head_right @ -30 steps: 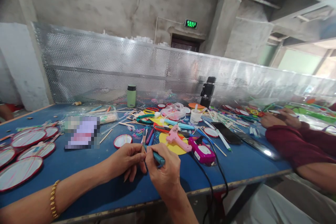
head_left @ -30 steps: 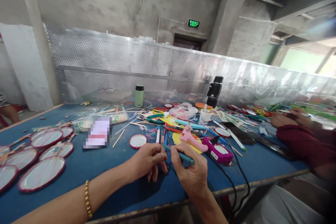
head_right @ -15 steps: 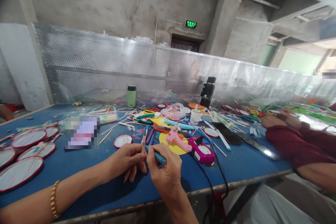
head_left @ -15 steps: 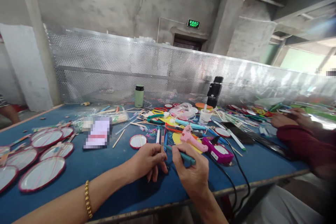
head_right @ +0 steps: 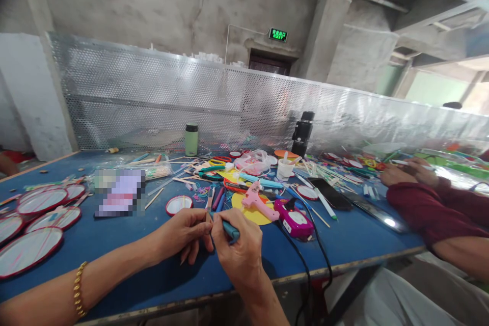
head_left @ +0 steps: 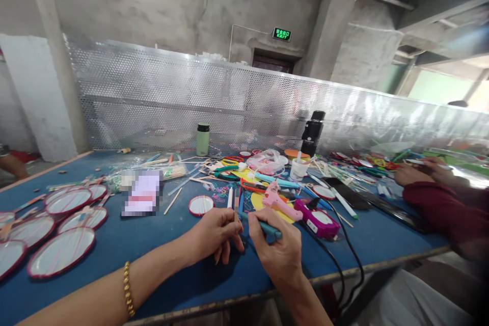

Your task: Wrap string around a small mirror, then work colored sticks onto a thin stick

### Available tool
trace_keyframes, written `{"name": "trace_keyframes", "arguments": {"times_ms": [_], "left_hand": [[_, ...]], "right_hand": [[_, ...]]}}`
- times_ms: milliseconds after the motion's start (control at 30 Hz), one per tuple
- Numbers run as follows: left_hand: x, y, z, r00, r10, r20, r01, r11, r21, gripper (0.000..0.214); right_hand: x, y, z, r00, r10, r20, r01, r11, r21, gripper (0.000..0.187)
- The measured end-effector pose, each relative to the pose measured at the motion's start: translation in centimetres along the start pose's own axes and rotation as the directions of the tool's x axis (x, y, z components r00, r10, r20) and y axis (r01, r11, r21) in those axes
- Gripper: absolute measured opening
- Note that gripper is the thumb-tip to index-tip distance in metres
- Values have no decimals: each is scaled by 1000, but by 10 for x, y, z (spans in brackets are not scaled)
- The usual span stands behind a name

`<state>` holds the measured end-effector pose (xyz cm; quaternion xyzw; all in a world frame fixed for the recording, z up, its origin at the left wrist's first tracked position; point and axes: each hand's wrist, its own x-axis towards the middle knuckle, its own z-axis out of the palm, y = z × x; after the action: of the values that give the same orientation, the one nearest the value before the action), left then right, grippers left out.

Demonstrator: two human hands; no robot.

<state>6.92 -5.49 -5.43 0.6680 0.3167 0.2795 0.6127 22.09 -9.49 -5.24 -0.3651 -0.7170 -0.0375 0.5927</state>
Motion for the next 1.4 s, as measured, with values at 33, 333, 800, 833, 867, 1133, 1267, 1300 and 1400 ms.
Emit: {"name": "trace_keyframes", "arguments": {"times_ms": [33, 333, 800, 833, 867, 1133, 1267, 1300, 1400], "left_hand": [[0, 0, 0, 1000, 0, -1, 0, 1000, -1, 35], [1, -3, -1, 1000, 11, 11, -11, 1000, -12, 36], [-1, 1, 0, 1000, 2, 1, -2, 1000, 10, 35], [-1, 1, 0, 1000, 3, -1, -3, 1000, 12, 36], [-1, 1, 0, 1000, 5, -2, -4, 1000, 12, 36], [0, -1, -1, 1000, 2, 5, -2, 1000, 1, 35], [0, -1, -1, 1000, 4, 7, -4, 1000, -5, 36], [0, -1, -1, 1000, 4, 6, -4, 1000, -4, 36], [0, 0, 0, 1000, -4, 1, 4, 1000, 4, 36]], "right_hand": [[0, 0, 0, 1000, -3, -4, 3, 1000, 0, 11], [1, 0, 0, 1000, -13, -21, 13, 1000, -20, 12], [0, 0, 0, 1000, -6, -22, 5, 999, -38, 13], [1, 0, 0, 1000, -4, -22, 3, 999, -36, 12], [1, 0, 0, 1000, -3, -24, 2, 999, -32, 12], [0, -1, 0, 1000, -3, -16, 2, 1000, -18, 12], [0, 0, 0, 1000, -6, -26, 6, 1000, -15, 11], [0, 0, 0, 1000, -8, -29, 7, 1000, -18, 11], [0, 0, 0, 1000, -6, -24, 5, 1000, -28, 11]]}}
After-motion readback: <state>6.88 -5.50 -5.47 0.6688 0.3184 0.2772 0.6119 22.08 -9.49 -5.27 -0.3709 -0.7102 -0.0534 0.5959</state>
